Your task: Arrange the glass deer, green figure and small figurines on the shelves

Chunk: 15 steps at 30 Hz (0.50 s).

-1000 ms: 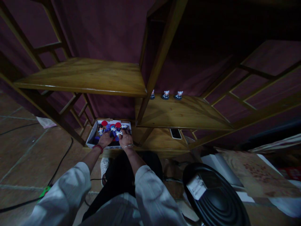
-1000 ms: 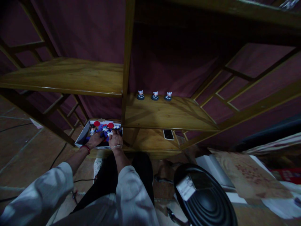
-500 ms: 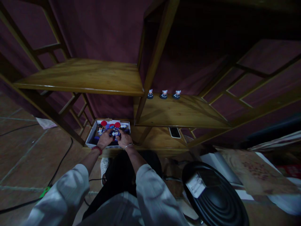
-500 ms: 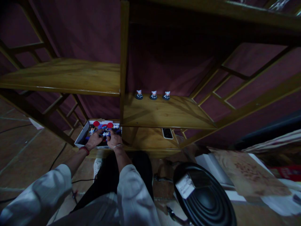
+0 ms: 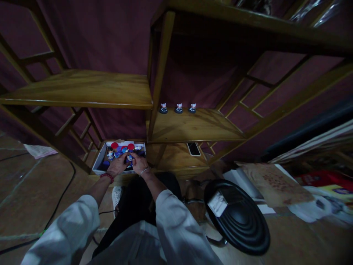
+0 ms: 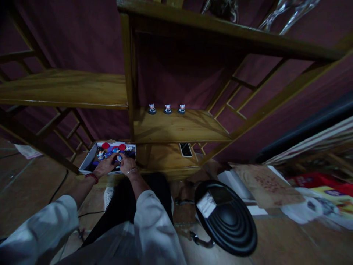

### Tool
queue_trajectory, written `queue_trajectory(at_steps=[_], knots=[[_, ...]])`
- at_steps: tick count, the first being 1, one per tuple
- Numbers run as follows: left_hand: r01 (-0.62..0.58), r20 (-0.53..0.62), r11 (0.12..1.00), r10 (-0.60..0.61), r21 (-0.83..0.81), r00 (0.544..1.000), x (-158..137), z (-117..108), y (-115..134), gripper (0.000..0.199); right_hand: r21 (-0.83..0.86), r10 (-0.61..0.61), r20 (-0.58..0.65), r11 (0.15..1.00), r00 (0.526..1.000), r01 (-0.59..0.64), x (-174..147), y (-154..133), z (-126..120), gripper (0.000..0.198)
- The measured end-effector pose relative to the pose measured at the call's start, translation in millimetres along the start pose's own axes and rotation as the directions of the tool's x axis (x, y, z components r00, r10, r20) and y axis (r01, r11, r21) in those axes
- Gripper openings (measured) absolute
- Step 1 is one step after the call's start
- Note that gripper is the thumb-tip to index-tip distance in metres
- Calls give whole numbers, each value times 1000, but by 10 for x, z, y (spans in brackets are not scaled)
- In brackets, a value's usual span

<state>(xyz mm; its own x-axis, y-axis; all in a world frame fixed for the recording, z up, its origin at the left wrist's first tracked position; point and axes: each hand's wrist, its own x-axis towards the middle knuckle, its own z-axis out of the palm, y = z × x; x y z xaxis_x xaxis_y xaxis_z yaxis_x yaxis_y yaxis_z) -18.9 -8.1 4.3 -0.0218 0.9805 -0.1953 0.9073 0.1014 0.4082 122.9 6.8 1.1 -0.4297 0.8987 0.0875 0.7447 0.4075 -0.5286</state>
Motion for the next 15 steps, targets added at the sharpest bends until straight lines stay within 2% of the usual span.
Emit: queue_trajectory(at_steps=[5,8,11,15], knots=[[-1,-8,998,1,63,1000,17,38,-36,36,-110,62,-35,992,997,-66,-83,24,-45,35],[40,-8,993,-39,109,999,17,40,-45,36,-183,80,-21,980,997,-82,-115,44,-47,30],[55,1,991,-56,125,998,6,19,-18,35,-250,56,87,968,995,-32,-111,30,-28,26],[72,3,989,-73,128,997,7,18,100,33,-261,83,236,965,968,-19,-65,-27,-29,26]])
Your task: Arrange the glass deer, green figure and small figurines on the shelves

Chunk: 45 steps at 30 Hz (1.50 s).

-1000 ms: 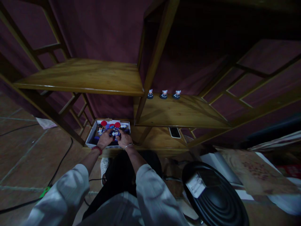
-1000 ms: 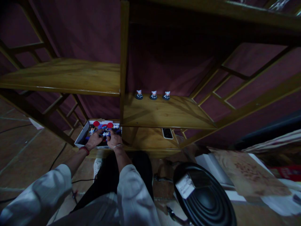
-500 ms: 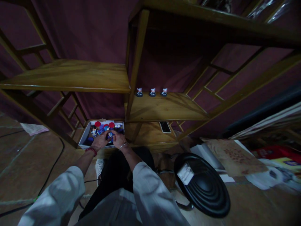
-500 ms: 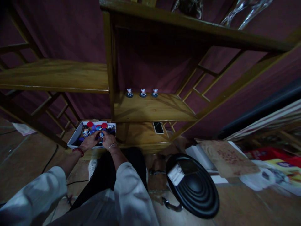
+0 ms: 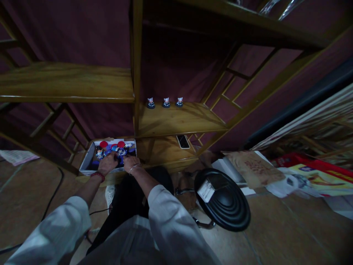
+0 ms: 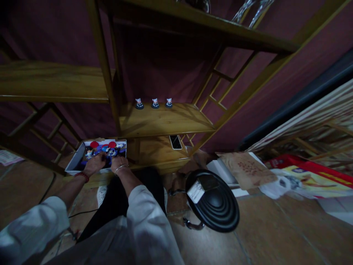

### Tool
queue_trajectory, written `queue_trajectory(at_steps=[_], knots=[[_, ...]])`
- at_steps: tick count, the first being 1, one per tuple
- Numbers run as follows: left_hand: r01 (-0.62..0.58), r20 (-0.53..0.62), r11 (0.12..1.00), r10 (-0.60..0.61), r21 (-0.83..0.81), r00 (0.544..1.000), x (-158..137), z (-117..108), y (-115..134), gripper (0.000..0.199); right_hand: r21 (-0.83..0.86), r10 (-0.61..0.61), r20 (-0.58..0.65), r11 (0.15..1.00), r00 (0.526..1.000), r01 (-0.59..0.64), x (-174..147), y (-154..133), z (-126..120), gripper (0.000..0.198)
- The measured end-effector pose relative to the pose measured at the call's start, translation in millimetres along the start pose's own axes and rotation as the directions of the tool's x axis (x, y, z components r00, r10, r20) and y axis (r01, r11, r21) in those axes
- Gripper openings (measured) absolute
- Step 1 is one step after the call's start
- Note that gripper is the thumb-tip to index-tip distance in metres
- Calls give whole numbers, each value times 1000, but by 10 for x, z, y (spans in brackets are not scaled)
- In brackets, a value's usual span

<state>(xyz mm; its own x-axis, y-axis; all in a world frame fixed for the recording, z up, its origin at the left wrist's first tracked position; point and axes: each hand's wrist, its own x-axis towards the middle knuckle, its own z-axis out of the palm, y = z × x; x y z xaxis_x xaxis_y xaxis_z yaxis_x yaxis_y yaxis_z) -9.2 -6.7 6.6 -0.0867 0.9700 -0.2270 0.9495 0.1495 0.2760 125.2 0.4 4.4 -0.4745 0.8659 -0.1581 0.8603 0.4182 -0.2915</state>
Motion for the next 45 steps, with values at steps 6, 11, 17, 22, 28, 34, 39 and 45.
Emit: queue_trajectory(at_steps=[6,11,17,22,28,34,39,45], knots=[[-104,-26,995,104,2,994,-5,78,195,45,137,-49,-43,989,998,55,35,59,-29,35],[-20,-23,999,20,25,1000,-24,101,212,40,251,-43,-209,963,977,96,6,149,32,32],[161,-66,986,-164,-43,984,24,97,189,42,275,-89,-303,945,949,176,-77,172,51,32],[187,-124,979,-196,-77,973,39,104,157,37,308,-52,-369,935,928,175,-128,230,103,34],[12,-136,1000,-14,-10,991,-44,103,219,35,322,-7,-422,934,906,157,-199,266,117,34],[-140,-16,988,141,71,990,23,136,250,48,313,2,-392,941,920,131,-261,260,100,32],[-46,17,998,45,49,999,31,102,309,37,298,-19,-384,944,923,143,-312,281,107,32],[-4,8,998,4,-60,1000,31,128,258,31,300,14,-411,946,911,121,-396,296,98,36]])
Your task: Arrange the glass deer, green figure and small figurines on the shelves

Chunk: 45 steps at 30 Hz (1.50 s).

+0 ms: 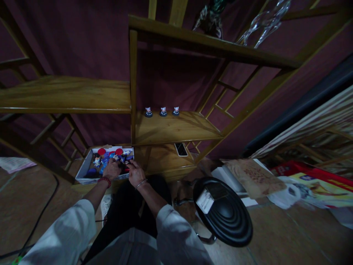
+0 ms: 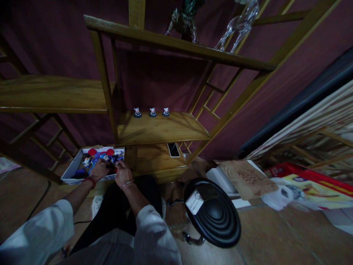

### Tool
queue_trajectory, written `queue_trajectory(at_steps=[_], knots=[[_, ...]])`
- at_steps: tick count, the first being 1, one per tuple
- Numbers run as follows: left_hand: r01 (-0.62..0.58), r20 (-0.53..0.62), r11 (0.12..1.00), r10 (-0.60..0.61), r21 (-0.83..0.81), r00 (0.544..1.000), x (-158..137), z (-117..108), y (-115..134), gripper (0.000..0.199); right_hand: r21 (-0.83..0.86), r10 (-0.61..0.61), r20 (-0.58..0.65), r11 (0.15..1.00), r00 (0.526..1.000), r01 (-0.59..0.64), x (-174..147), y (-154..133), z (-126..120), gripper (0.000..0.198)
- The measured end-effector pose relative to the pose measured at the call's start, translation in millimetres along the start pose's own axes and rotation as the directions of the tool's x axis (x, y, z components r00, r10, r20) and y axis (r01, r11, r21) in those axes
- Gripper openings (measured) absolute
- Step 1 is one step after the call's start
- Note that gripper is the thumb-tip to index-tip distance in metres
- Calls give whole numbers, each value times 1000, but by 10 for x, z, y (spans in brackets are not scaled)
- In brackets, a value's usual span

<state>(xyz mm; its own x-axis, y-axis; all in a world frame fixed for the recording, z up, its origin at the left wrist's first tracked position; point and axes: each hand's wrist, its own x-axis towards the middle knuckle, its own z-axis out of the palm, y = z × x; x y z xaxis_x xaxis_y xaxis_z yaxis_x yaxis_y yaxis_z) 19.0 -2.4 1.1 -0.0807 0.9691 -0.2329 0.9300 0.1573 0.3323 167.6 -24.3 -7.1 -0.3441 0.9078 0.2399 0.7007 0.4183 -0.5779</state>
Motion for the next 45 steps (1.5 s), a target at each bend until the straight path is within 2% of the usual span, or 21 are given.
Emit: queue_trajectory(at_steps=[5,10,18,28,41,45], knots=[[7,-45,1000,-6,5,999,14,29,-35,28,10,-1,-25,1000,1000,1,-48,15,57,37],[3,-118,1000,-2,7,993,4,31,-37,39,-11,-11,-70,1000,998,10,-71,0,99,34],[-117,-1,991,117,64,993,56,100,-53,40,-48,24,-22,999,999,-25,-95,-56,97,34],[3,-40,1000,-3,-20,999,30,74,-51,43,-94,57,11,994,998,-56,-113,-117,78,33],[-46,-31,999,45,-25,998,-44,65,-57,41,-116,64,4,991,998,-63,-117,-129,106,31],[-29,-31,999,28,-17,999,-19,84,-65,40,-117,59,9,991,998,-58,-125,-119,100,30]])
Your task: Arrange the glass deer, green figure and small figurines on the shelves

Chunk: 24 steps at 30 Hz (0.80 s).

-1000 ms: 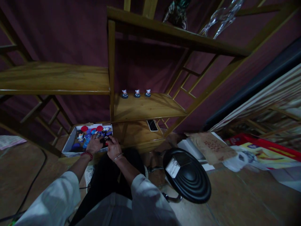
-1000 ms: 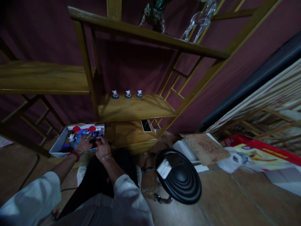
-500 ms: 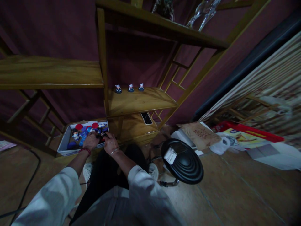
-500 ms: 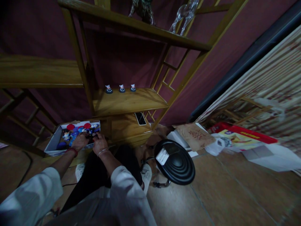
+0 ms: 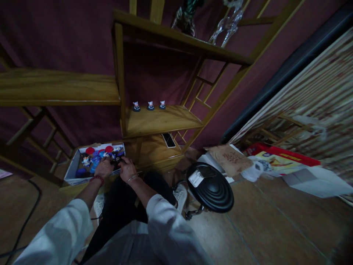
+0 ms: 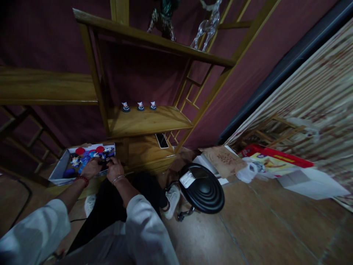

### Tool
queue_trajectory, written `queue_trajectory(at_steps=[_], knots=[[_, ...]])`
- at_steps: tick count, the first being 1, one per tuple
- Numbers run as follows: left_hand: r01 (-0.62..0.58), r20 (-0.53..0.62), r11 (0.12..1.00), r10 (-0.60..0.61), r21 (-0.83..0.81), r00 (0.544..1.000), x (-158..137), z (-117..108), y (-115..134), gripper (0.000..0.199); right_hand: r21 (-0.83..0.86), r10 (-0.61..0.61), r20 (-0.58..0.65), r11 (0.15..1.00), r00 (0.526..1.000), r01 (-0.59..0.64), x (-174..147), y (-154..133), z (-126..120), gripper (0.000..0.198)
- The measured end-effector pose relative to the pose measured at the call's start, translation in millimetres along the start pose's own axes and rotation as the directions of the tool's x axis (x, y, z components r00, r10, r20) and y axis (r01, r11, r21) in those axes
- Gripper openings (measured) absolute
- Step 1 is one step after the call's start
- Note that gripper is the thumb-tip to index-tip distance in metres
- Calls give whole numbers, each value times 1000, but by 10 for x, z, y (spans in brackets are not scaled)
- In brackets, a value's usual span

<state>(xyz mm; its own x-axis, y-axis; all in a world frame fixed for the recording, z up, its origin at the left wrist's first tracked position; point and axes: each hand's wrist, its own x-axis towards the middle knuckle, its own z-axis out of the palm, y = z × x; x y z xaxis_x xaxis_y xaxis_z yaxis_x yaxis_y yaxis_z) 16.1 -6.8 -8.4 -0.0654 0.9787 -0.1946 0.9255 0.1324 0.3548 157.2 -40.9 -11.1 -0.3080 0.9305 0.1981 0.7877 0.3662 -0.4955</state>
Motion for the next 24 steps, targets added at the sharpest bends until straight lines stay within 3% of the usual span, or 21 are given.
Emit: queue_trajectory(at_steps=[8,24], knots=[[2,2,1000,-2,1,1000,39,13,-9,40,17,-24,-60,1000,998,25,-19,10,38,27],[-12,16,1000,12,-24,1000,78,41,-44,37,-3,-68,-17,998,998,68,-20,15,-5,26]])
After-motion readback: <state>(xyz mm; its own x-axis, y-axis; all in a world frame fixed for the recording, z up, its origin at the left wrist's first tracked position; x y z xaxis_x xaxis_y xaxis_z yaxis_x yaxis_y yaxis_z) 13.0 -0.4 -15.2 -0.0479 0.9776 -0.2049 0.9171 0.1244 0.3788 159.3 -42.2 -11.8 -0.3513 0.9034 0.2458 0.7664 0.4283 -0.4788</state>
